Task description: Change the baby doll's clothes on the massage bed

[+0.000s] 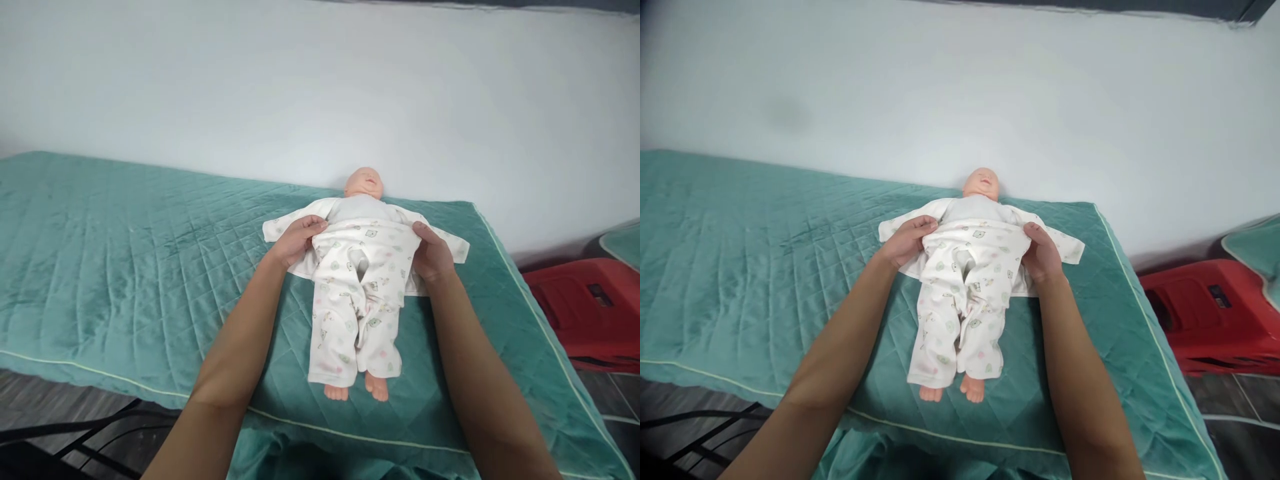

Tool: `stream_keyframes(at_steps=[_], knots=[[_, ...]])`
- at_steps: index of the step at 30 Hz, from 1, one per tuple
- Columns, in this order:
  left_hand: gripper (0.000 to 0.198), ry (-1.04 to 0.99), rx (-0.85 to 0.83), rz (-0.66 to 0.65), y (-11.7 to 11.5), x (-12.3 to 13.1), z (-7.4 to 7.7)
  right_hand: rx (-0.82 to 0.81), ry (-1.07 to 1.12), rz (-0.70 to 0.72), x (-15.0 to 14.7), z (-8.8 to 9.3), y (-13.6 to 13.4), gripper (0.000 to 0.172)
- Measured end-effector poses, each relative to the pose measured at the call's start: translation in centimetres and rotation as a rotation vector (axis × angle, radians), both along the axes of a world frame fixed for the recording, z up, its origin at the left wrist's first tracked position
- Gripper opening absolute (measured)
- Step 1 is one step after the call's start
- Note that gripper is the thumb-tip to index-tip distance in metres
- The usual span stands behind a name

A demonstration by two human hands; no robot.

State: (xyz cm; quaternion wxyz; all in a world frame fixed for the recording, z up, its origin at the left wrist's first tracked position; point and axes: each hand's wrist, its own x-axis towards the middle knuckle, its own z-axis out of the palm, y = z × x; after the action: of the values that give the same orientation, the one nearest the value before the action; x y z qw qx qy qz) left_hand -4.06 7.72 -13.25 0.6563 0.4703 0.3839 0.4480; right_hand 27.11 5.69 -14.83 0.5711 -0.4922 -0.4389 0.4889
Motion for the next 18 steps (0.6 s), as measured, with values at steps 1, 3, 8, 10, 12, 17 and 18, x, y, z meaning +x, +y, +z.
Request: stream_keyframes(at_steps=[1,3,8,10,12,17,18], knots=[[0.036,-0.004,-0.006,-0.001,0.1,0.0,-0.1,0.001,0.004,-0.014,-0.1,0.0,-0.1,0.032],[0.038,0.004,-0.014,-0.006,0.2,0.0,-0.4,0.014,-0.053,-0.039,-0.4,-0.2,-0.3,0.036],[0.032,0.085,0.031,-0.112,-0.1,-0.2,-0.4,0.072,-0.435,0.042,-0.3,-1.2,-0.6,0.034],[0.027,0.122,0.046,-0.179,-0.3,-0.6,0.0,0.095,-0.513,0.092,0.1,-1.4,-0.8,0.031],[0.025,0.161,0.057,-0.244,-0.5,-1.1,0.4,0.126,-0.567,0.115,0.3,-1.4,-1.0,0.026],[0.022,0.229,0.124,-0.414,-0.3,-1.8,0.7,0.081,-0.865,0.005,-0.3,-0.4,-1.3,0.015],[0.02,0.246,0.136,-0.417,-0.2,-1.9,0.6,0.053,-0.934,-0.026,-0.5,-0.3,-1.3,0.015]])
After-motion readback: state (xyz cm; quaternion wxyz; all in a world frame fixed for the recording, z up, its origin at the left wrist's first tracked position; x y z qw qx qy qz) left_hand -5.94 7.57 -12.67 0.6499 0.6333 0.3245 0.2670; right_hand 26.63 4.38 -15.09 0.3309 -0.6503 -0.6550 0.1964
